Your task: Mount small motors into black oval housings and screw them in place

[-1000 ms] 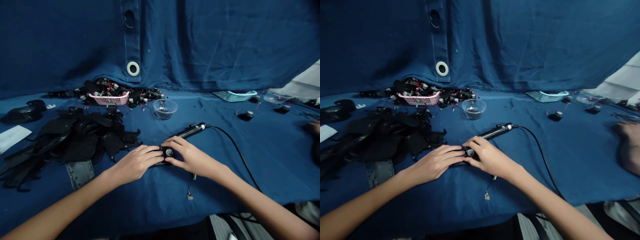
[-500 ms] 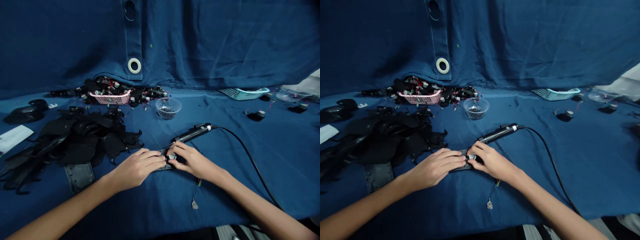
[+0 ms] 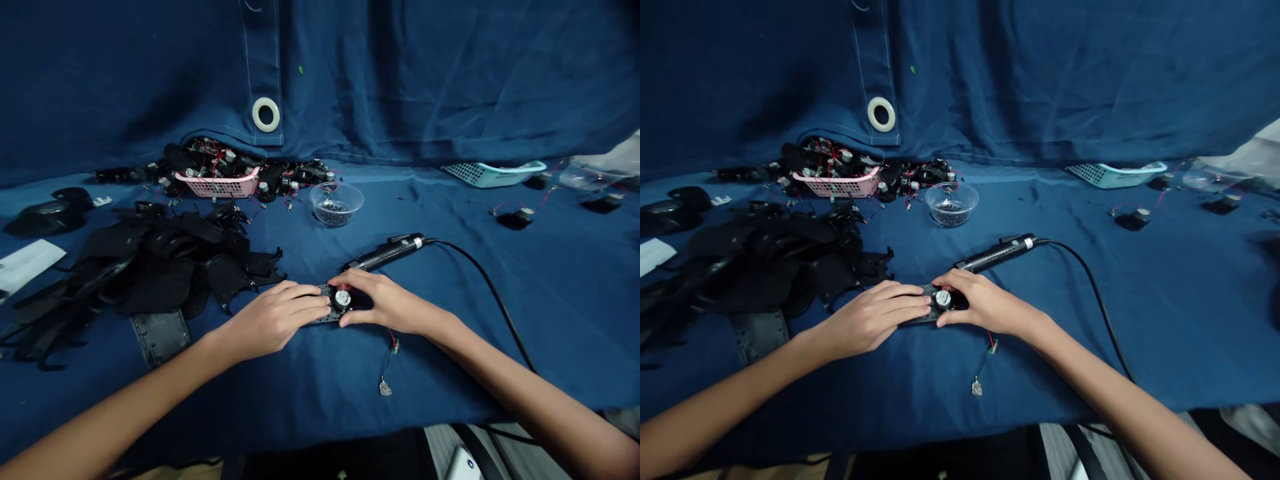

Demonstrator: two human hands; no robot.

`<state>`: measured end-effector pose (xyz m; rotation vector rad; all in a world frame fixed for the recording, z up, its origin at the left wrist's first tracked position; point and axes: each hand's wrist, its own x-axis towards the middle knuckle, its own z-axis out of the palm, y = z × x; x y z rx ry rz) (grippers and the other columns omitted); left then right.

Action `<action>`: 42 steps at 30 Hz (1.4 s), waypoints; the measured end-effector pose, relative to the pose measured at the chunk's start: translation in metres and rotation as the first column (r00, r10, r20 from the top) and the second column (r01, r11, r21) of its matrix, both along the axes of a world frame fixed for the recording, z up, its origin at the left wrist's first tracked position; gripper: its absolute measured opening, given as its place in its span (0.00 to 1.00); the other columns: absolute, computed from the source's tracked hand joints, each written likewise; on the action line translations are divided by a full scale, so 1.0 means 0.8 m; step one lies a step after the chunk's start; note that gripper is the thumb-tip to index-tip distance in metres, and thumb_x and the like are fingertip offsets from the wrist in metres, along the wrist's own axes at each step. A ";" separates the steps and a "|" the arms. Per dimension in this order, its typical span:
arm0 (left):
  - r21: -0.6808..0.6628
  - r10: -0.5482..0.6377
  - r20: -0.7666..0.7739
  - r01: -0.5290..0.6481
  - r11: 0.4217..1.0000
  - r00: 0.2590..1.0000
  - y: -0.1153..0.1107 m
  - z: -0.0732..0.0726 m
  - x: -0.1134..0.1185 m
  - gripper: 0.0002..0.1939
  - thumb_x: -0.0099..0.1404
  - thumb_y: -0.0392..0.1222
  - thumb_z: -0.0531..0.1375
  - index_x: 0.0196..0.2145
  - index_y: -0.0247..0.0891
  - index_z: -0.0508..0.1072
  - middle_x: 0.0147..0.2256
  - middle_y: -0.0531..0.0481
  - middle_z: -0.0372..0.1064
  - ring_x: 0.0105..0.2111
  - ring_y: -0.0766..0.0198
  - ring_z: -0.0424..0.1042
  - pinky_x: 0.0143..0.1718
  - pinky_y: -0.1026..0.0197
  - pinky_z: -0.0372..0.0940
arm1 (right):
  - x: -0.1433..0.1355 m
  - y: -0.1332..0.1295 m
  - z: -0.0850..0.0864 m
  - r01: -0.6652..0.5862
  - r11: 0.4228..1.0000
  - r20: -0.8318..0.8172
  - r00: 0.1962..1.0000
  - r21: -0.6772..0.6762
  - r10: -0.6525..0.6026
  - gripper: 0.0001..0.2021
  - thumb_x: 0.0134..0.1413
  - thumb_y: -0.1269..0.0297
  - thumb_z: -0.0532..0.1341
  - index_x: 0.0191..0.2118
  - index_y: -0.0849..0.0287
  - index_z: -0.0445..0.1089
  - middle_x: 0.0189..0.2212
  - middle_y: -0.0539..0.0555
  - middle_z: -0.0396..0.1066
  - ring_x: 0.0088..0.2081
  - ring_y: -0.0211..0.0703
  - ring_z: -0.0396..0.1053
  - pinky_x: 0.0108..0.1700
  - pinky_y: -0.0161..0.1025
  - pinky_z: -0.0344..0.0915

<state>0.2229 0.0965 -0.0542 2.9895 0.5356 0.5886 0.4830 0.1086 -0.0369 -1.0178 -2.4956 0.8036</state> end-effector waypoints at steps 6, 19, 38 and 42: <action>0.091 0.025 -0.083 -0.017 0.996 0.996 -0.007 0.005 0.004 0.19 0.70 0.29 0.47 0.57 0.32 0.64 0.56 0.45 0.65 0.59 0.56 0.59 0.57 0.50 0.56 | -0.003 -0.005 0.006 -0.033 0.998 0.030 0.999 0.060 0.031 0.31 0.51 0.45 0.61 0.56 0.60 0.63 0.47 0.59 0.69 0.49 0.47 0.68 0.52 0.46 0.65; 0.064 0.008 -0.075 -0.003 0.998 0.997 -0.026 0.016 0.004 0.19 0.69 0.29 0.48 0.56 0.31 0.64 0.54 0.42 0.67 0.56 0.59 0.62 0.57 0.52 0.58 | -0.005 -0.020 0.003 -0.009 0.998 0.024 1.000 0.065 0.007 0.31 0.51 0.45 0.61 0.56 0.60 0.64 0.50 0.59 0.70 0.52 0.48 0.67 0.55 0.47 0.63; -0.107 0.116 0.027 -0.113 0.988 0.993 -0.009 0.032 0.030 0.14 0.66 0.51 0.59 0.40 0.37 0.69 0.44 0.46 0.67 0.49 0.56 0.65 0.50 0.53 0.60 | -0.005 -0.028 -0.002 0.113 0.994 -0.136 0.984 0.005 -0.111 0.17 0.56 0.52 0.61 0.47 0.56 0.68 0.42 0.55 0.69 0.44 0.42 0.68 0.48 0.42 0.66; 0.050 0.023 -0.010 -0.022 0.998 1.000 -0.021 0.017 0.024 0.13 0.67 0.45 0.58 0.46 0.34 0.69 0.47 0.44 0.69 0.51 0.54 0.64 0.54 0.50 0.58 | -0.008 -0.026 -0.006 0.118 0.993 -0.138 0.984 0.023 -0.114 0.13 0.57 0.55 0.60 0.42 0.57 0.69 0.39 0.54 0.70 0.41 0.41 0.68 0.45 0.40 0.65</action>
